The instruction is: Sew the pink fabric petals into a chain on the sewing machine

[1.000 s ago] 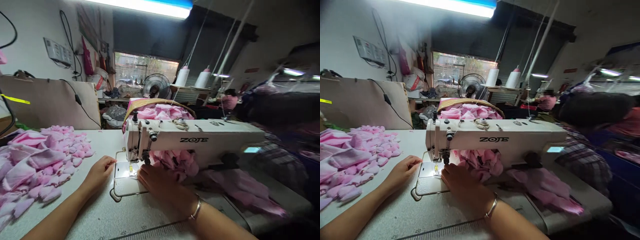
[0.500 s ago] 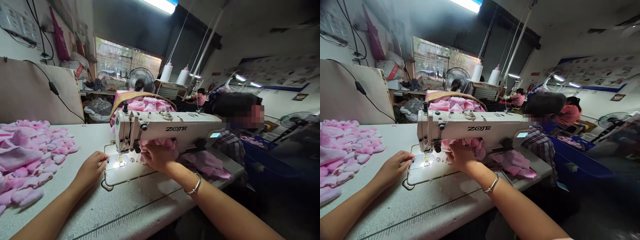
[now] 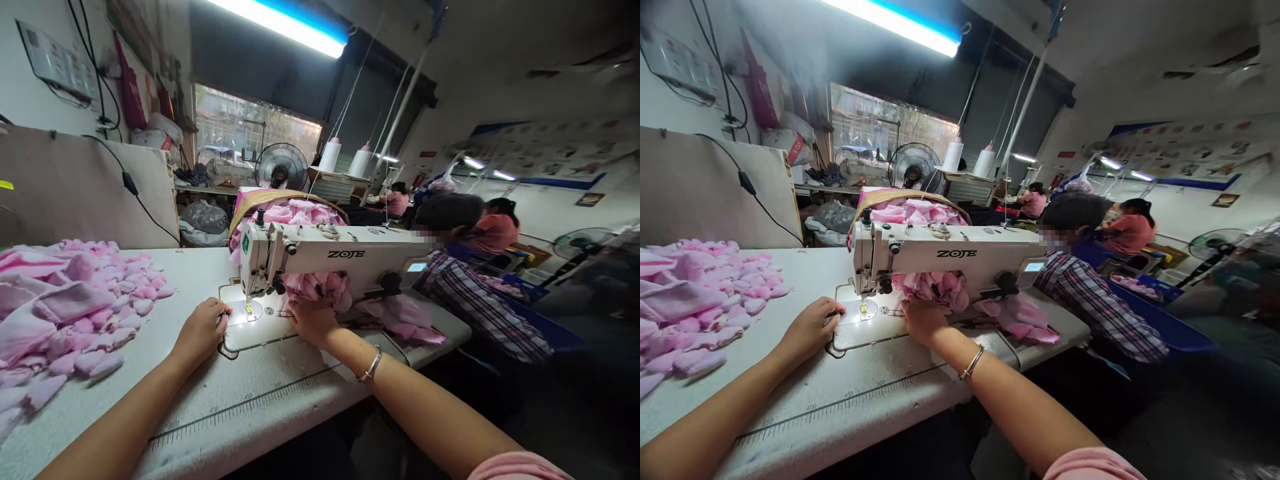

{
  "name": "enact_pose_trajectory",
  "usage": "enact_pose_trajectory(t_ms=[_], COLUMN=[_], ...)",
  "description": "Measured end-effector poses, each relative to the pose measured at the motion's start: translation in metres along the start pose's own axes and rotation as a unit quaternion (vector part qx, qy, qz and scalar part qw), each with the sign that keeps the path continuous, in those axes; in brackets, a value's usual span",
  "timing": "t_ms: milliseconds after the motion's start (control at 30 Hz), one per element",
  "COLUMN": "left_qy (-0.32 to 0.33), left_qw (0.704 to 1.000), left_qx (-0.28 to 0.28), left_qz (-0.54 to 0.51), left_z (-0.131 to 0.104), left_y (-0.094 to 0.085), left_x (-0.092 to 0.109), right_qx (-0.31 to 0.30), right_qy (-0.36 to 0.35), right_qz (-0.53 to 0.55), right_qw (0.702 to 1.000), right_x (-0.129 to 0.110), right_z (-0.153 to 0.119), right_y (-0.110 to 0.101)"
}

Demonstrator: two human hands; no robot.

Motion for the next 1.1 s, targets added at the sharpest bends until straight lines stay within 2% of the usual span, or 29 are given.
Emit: enact_pose_trajectory(t_ms=[200, 300, 400, 533, 667, 733, 900, 1100], left_qy=[0.013, 0.012, 0.005, -0.025, -0.062, -0.078, -0.096, -0.086], left_qw=[1.000, 0.999, 0.994, 0.976, 0.963, 0.960, 0.963, 0.974], left_qx=[-0.002, -0.023, -0.071, -0.138, -0.139, -0.136, -0.124, -0.112], left_qz=[-0.023, -0.048, -0.087, -0.164, -0.222, -0.233, -0.220, -0.178], left_z=[0.000, 0.001, 0.001, -0.006, -0.014, -0.017, -0.024, -0.032], left_y=[-0.002, -0.004, -0.006, -0.004, 0.000, 0.003, 0.001, -0.006], left_x=[0.002, 0.009, 0.028, 0.063, 0.087, 0.089, 0.079, 0.078], right_qx=[0.076, 0.115, 0.142, 0.145, 0.127, 0.119, 0.084, 0.071], right_qy=[0.010, 0.005, -0.009, -0.052, -0.110, -0.124, -0.131, -0.076], right_qz=[0.041, 0.080, 0.129, 0.207, 0.343, 0.387, 0.453, 0.430], right_qw=[0.996, 0.990, 0.981, 0.966, 0.924, 0.906, 0.878, 0.897], right_x=[0.014, 0.020, 0.019, 0.007, -0.010, -0.018, -0.032, -0.036], right_z=[-0.011, -0.017, -0.024, -0.033, -0.036, -0.035, -0.029, -0.025], right_y=[-0.017, -0.029, -0.037, -0.034, -0.025, -0.021, -0.015, -0.008])
Point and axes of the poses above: each hand's wrist, its own z-axis towards the middle knuckle, its own y-axis out of the palm, x = y × z, the point moved 3 cm from there along z, towards the middle knuckle, and after that the axes turned 9 degrees about z, right-handed, at the moved point
